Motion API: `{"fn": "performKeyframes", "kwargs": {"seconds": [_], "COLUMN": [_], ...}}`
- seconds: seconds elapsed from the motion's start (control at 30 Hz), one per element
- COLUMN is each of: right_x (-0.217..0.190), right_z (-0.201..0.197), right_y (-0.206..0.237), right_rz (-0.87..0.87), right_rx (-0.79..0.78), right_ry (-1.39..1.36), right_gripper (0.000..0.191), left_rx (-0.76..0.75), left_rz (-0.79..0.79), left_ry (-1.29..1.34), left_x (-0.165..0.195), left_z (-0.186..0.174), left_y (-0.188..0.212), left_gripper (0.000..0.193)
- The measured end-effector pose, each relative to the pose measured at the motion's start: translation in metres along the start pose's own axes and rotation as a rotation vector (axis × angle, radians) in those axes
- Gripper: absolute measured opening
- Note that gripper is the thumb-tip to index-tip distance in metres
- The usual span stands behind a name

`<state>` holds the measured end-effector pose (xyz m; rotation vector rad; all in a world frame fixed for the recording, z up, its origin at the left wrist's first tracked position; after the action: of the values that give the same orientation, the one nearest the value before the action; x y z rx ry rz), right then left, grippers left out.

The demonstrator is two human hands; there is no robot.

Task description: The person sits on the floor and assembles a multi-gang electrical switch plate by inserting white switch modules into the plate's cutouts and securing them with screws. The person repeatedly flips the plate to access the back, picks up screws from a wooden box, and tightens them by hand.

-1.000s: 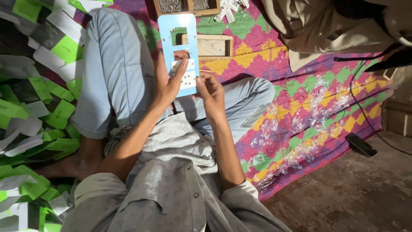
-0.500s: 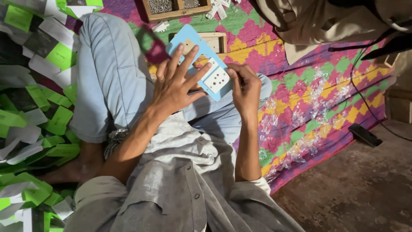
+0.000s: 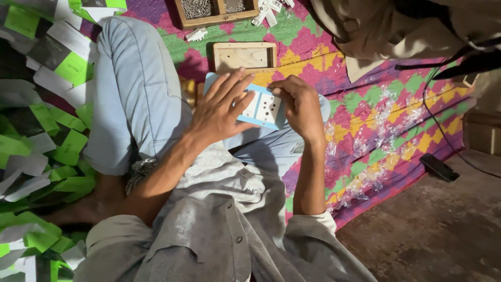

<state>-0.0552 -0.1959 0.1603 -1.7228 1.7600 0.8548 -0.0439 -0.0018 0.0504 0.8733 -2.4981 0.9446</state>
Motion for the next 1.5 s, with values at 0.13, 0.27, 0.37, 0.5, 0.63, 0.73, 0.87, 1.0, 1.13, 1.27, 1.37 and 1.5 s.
{"fn": "performKeyframes", "kwargs": {"seconds": [0.13, 0.27, 0.37, 0.5, 0.63, 0.73, 0.87, 1.0, 1.13, 1.27, 1.37, 1.5], "right_x": [0.012, 0.045, 0.073, 0.085, 0.078, 0.078, 0.081, 0.083, 0.082, 0.085, 0.085, 0.088], "right_z": [-0.006, 0.005, 0.03, 0.071, 0.096, 0.106, 0.11, 0.109, 0.113, 0.117, 0.115, 0.116], "right_y": [-0.021, -0.076, -0.132, -0.184, -0.206, -0.209, -0.211, -0.214, -0.218, -0.222, -0.214, -0.212], "right_rz": [0.141, 0.112, -0.057, -0.348, -0.314, -0.221, -0.152, -0.09, -0.082, 0.028, -0.085, 0.109], "right_rx": [-0.187, 0.073, 0.101, 0.066, 0.124, 0.154, 0.197, 0.137, 0.156, 0.083, 0.176, 0.169], "right_ry": [-0.085, -0.343, -0.16, 0.269, 0.484, 0.521, 0.57, 0.565, 0.552, 0.716, 0.643, 0.574], "right_gripper": [0.01, 0.022, 0.016, 0.015, 0.015, 0.015, 0.013, 0.017, 0.017, 0.016, 0.009, 0.009], "left_rx": [0.028, 0.077, 0.212, 0.404, 0.422, 0.39, 0.369, 0.357, 0.374, 0.391, 0.403, 0.425], "left_rz": [-0.086, -0.36, -0.595, -0.997, -1.211, -1.243, -1.2, -1.089, -1.07, -1.069, -1.063, -1.045], "left_ry": [0.045, 0.312, 0.784, 1.322, 1.851, 1.816, 1.813, 1.777, 1.795, 1.816, 1.815, 1.844], "left_x": [0.001, -0.015, -0.026, -0.047, -0.057, -0.059, -0.054, -0.052, -0.054, -0.054, -0.054, -0.053], "left_z": [0.005, 0.01, 0.017, 0.025, 0.018, 0.011, 0.008, 0.007, 0.008, 0.01, 0.009, 0.007], "left_y": [0.001, 0.008, 0.013, 0.014, 0.016, 0.013, 0.008, 0.006, 0.005, 0.006, 0.006, 0.006], "left_gripper": [0.089, 0.079, 0.066, 0.064, 0.083, 0.086, 0.082, 0.08, 0.08, 0.079, 0.078, 0.077]}}
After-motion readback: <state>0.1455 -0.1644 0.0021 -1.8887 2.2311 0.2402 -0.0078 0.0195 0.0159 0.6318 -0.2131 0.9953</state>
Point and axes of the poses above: each hand's wrist, its own y-axis away from the middle knuckle, its own z-axis out of the palm, x = y × z, the point moved 2 cm from there along -y, towards the middle knuckle, and after that the axes turned 10 degrees about -y, right-handed, at the moved point
